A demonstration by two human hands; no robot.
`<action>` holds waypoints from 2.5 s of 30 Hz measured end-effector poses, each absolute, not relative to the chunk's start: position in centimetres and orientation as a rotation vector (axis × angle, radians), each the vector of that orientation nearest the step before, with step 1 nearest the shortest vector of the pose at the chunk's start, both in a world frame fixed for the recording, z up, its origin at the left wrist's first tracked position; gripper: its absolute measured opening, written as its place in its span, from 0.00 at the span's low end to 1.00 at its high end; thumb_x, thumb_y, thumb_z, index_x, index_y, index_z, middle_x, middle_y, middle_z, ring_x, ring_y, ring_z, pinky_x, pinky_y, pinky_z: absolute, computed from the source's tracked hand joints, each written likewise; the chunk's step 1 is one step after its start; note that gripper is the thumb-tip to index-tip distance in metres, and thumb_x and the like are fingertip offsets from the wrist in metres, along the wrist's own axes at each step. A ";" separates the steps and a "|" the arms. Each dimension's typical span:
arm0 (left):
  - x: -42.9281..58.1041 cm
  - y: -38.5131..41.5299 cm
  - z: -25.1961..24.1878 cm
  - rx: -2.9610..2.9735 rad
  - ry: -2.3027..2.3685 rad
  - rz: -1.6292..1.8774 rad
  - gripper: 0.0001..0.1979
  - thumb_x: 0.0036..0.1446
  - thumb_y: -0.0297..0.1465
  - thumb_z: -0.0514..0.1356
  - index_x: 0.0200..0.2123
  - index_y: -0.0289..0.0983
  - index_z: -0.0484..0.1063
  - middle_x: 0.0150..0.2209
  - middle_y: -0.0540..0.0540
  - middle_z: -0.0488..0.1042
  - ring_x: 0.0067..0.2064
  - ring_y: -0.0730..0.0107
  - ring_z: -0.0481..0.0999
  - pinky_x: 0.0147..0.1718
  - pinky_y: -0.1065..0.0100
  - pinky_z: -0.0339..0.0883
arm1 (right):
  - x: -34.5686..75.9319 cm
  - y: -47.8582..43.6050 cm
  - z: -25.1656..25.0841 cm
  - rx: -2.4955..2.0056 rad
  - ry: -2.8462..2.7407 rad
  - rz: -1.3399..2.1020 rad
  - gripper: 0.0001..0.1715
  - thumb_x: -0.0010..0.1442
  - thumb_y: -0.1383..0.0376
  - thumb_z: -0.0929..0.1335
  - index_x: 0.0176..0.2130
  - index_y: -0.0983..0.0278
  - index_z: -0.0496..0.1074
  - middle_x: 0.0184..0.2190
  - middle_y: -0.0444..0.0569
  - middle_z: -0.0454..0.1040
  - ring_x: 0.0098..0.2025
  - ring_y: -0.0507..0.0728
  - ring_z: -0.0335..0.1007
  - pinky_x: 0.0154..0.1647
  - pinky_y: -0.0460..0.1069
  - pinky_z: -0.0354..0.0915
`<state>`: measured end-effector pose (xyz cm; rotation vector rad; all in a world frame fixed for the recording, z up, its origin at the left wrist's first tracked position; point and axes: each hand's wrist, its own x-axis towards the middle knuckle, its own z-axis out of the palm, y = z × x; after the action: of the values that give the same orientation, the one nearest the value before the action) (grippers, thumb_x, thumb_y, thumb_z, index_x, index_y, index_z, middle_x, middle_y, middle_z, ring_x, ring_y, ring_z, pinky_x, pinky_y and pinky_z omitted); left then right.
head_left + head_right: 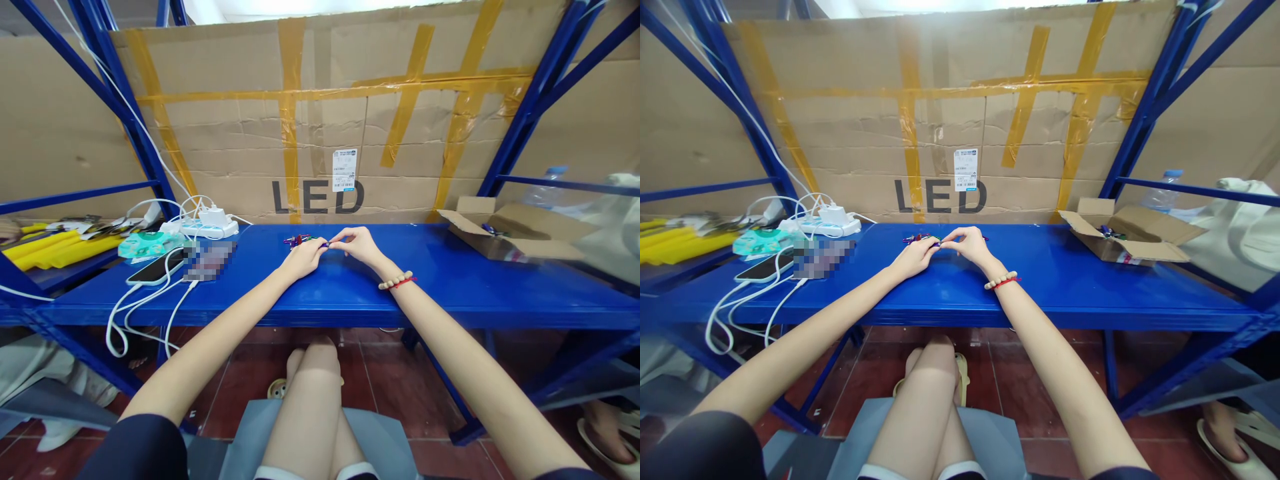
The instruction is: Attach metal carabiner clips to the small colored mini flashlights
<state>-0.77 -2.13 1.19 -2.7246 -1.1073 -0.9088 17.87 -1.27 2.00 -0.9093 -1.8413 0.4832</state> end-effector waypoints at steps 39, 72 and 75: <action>-1.1 -1.7 0.9 -2.824 -1.064 -0.791 0.14 0.66 0.31 0.45 0.48 0.36 0.66 0.48 0.41 0.73 0.48 0.62 0.74 0.47 0.62 0.68 | 17.7 -2.3 2.7 -1.003 -1.807 0.678 0.26 0.37 0.48 0.74 0.22 0.68 0.74 0.20 0.48 0.74 0.15 0.46 0.59 0.17 0.44 0.56; -1.0 -1.9 1.1 -2.758 -1.003 -0.903 0.17 0.64 0.32 0.50 0.55 0.38 0.64 0.55 0.43 0.71 0.55 0.64 0.71 0.50 0.65 0.67 | 17.2 -3.0 3.4 -1.148 -1.556 1.267 0.24 0.38 0.54 0.78 0.22 0.67 0.67 0.19 0.41 0.66 0.17 0.44 0.58 0.15 0.42 0.63; -0.8 -2.0 1.2 -2.762 -1.103 -0.891 0.14 0.65 0.31 0.48 0.50 0.38 0.68 0.49 0.44 0.75 0.49 0.63 0.75 0.46 0.65 0.69 | 17.1 -2.8 3.2 -1.136 -1.631 1.151 0.25 0.36 0.51 0.78 0.22 0.68 0.69 0.21 0.43 0.69 0.17 0.44 0.60 0.16 0.42 0.61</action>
<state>-0.79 -2.02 1.24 -2.7623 -1.1034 -0.8906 17.11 -2.81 3.20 -1.1360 -1.6306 1.1508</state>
